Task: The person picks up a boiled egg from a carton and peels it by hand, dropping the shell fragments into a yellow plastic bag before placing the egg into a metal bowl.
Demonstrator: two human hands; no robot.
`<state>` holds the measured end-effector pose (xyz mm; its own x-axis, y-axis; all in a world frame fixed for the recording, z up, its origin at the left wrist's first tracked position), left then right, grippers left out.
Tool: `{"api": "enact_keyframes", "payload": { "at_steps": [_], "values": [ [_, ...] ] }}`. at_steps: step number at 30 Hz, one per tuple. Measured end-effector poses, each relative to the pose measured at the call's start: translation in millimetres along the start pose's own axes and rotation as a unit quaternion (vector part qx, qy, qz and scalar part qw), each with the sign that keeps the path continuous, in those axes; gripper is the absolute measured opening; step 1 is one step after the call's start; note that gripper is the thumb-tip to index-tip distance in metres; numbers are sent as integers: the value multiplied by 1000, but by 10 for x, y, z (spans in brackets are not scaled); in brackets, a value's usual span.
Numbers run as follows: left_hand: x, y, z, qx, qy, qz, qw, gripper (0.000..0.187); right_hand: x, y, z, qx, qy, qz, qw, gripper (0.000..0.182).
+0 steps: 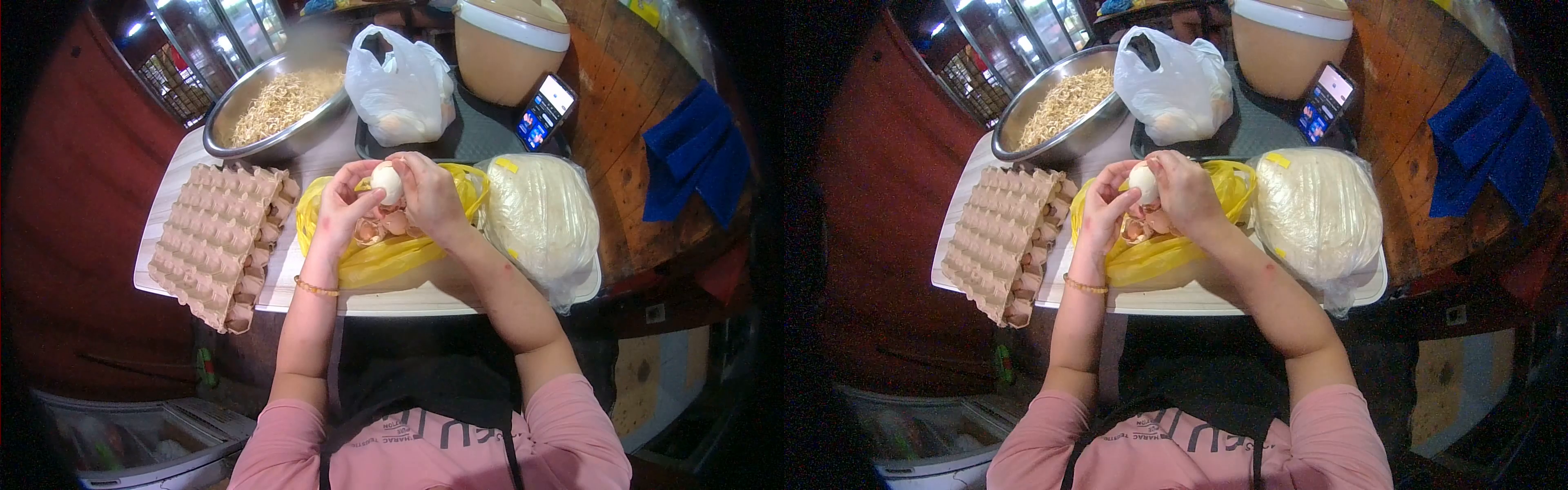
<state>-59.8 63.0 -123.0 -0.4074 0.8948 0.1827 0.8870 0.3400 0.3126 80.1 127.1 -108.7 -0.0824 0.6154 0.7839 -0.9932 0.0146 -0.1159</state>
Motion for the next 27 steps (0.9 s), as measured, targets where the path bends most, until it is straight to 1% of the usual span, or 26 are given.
{"api": "enact_keyframes", "payload": {
  "at_steps": [5, 9, 12, 14, 16, 17, 21, 27],
  "values": [
    [-7, 27, 7, 20, 9, 10, 1000, 41, 20, -25, -27, -4, 8, 2, 1000, 20],
    [6, 21, 33, 1, 8, -9, 1000, 42, 24, -32, -14, 1, 21, 0, 1000, 19],
    [-18, 52, 17, -9, 10, -24, 1000, 42, 16, -10, -28, 12, 7, -1, 1000, 19],
    [-24, 58, 9, -12, 11, -29, 999, 43, -1, 21, 1, 21, -8, 30, 999, 20],
    [-14, 43, 15, 40, 21, -45, 998, 43, -10, 22, 1, 20, -5, 34, 999, 19],
    [-16, 40, 12, 40, 21, -45, 998, 43, -14, 24, -3, 19, -2, 37, 999, 19],
    [-15, 36, 27, 42, 13, -37, 998, 42, -55, 66, -47, 13, -15, 15, 1000, 18],
    [-15, 50, 2, 53, 11, -35, 998, 41, -63, 66, -8, 1, 7, 7, 1000, 15]
  ]
}}
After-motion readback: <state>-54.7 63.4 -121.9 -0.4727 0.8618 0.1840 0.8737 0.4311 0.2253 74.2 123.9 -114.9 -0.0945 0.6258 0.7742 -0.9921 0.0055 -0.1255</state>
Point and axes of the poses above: each hand's wrist, its own x-axis towards the middle knuckle, its own y-axis out of the palm, z = x × y, the point moved 2 cm from there along x, towards the middle knuckle, and after that the axes turned 15 degrees about -z, right-handed, at the moved point
